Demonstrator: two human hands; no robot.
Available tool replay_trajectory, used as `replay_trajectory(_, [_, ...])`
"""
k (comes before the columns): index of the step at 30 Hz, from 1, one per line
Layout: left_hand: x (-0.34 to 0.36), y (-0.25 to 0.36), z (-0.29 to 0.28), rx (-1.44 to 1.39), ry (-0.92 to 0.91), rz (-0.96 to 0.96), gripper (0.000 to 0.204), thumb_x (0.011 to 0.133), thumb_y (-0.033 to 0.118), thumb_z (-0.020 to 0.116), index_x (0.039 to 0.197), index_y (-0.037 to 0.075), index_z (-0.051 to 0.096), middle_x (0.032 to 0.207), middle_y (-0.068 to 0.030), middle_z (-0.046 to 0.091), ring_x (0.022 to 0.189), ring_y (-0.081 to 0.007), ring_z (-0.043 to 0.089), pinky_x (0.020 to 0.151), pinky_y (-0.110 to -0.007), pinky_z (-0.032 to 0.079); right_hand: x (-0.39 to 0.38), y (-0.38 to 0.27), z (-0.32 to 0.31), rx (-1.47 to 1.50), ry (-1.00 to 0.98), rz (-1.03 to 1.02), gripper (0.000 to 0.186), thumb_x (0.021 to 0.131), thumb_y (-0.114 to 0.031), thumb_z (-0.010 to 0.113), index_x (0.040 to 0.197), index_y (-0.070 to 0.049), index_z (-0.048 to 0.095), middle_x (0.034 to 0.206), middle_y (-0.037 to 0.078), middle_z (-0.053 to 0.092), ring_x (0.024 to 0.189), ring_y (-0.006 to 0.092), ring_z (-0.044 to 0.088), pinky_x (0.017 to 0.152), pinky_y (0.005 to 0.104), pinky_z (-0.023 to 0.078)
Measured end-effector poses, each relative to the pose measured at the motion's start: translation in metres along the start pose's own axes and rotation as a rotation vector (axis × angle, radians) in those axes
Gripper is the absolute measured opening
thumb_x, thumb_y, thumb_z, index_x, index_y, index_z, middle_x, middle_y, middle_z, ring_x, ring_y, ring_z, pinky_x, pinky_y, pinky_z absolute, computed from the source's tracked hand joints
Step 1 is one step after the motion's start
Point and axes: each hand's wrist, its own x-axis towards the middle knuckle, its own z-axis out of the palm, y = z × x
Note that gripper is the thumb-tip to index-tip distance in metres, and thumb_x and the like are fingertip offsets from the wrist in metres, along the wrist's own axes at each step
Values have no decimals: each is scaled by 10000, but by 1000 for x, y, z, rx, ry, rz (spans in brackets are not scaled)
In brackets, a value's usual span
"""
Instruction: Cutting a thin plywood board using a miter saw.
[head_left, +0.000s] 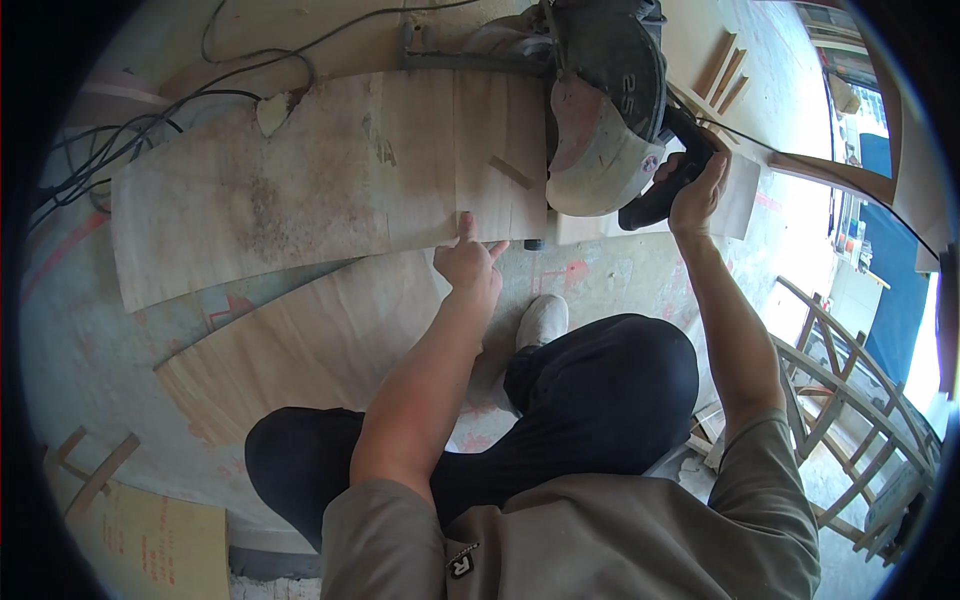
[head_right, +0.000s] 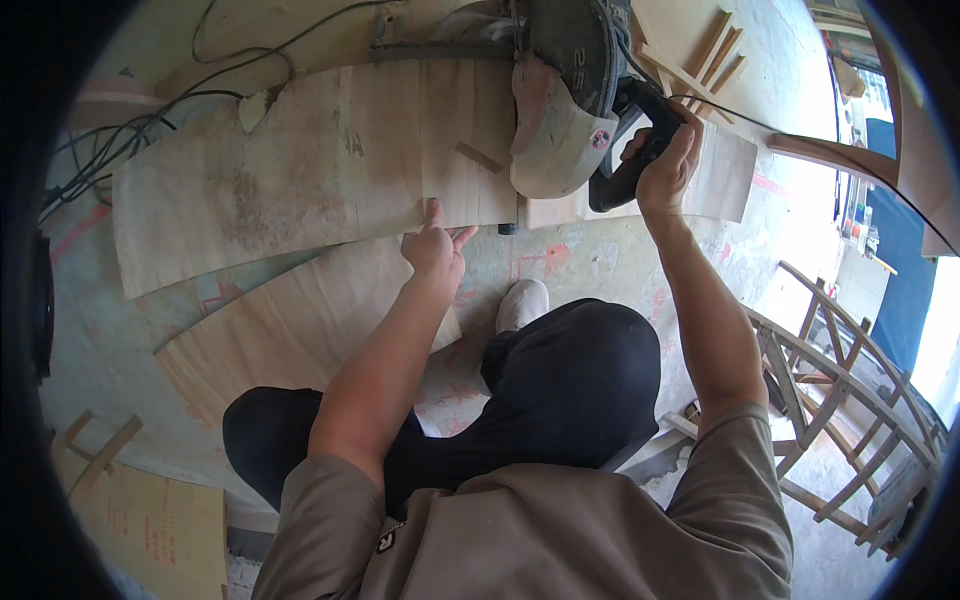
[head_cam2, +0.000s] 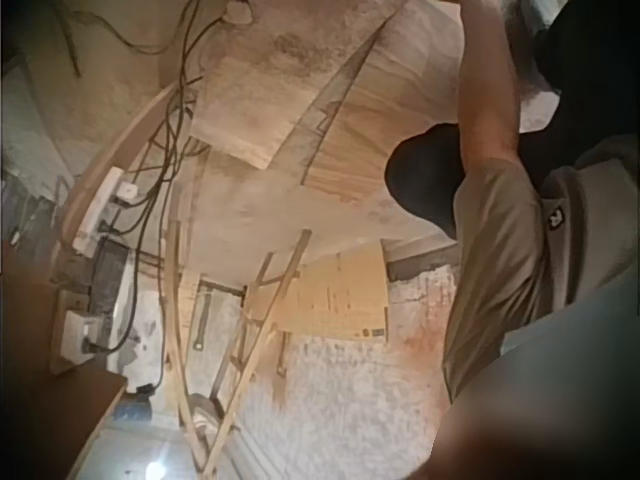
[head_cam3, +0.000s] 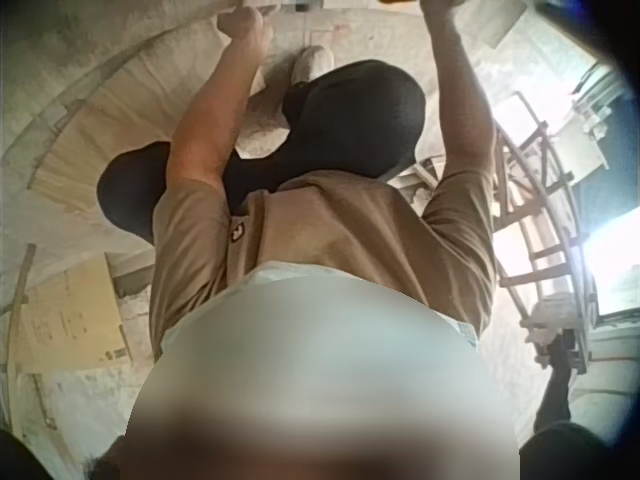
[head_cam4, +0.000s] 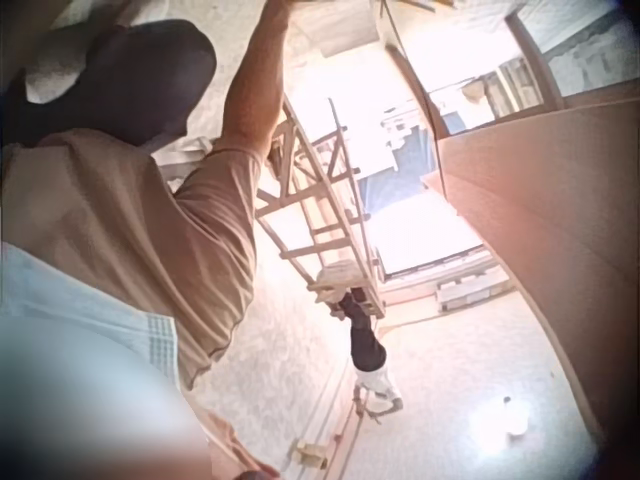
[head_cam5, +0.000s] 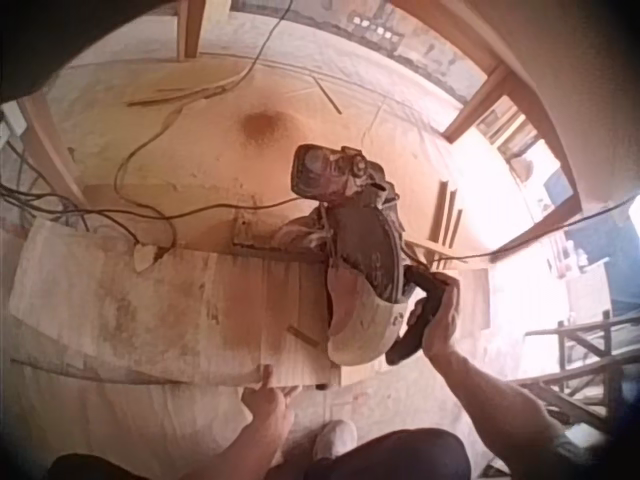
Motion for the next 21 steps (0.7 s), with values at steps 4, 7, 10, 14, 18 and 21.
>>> replay_trajectory(4, [-1, 6, -7, -3, -91, -33, 394, 963, 173, 633, 1250, -24, 449, 1221, -169, 551, 1043, -375, 620, 837, -528, 601, 16, -22, -3, -38, 15, 67, 520, 1043, -509, 276, 1206, -60, 482, 630, 88, 549, 477, 163, 546, 452, 286, 463])
replay_trajectory(7, [-5, 14, -13, -9, -146, -71, 387, 960, 191, 641, 1238, -16, 469, 1205, -168, 544, 1017, -357, 598, 830, -534, 594, 71, -70, -16, -48, -63, 143, 393, 1036, -419, 354, 1041, -68, 532, 630, 101, 582, 465, 175, 571, 444, 315, 489])
replay_trajectory(10, [8, 25, -36, 22, -210, -136, 389, 960, 204, 644, 1227, -23, 475, 1189, -176, 540, 960, -350, 593, 817, -545, 589, 132, -109, -17, -268, -166, 100, 363, 1032, -381, 446, 1078, -47, 580, 789, 87, 657, 596, 154, 631, 561, 290, 524])
replay_trajectory(14, [12, 20, -64, 150, -149, -263, 455, 955, 275, 653, 1231, -33, 464, 1148, -199, 566, 935, -361, 611, 829, -540, 574, 182, -172, -17, -289, -218, 177, 282, 979, -284, 540, 1158, -66, 564, 909, 138, 648, 634, 223, 620, 534, 343, 553])
replay_trajectory(18, [-13, 35, -78, 1153, -460, -816, 424, 920, 390, 671, 1104, 21, 571, 981, -182, 659, 892, -337, 638, 799, -504, 547, 194, -167, -30, -314, -289, 183, 299, 1008, -295, 504, 1109, -27, 589, 906, 140, 668, 711, 227, 655, 582, 358, 577])
replay_trajectory(21, [-19, 98, -39, 2022, -620, 507, 346, 885, 293, 663, 1029, -13, 590, 961, -199, 660, 914, -333, 646, 833, -442, 516, 172, -165, -29, 13, -276, 237, 439, 1026, -412, 480, 1169, -10, 582, 924, 127, 673, 792, 223, 670, 634, 369, 586])
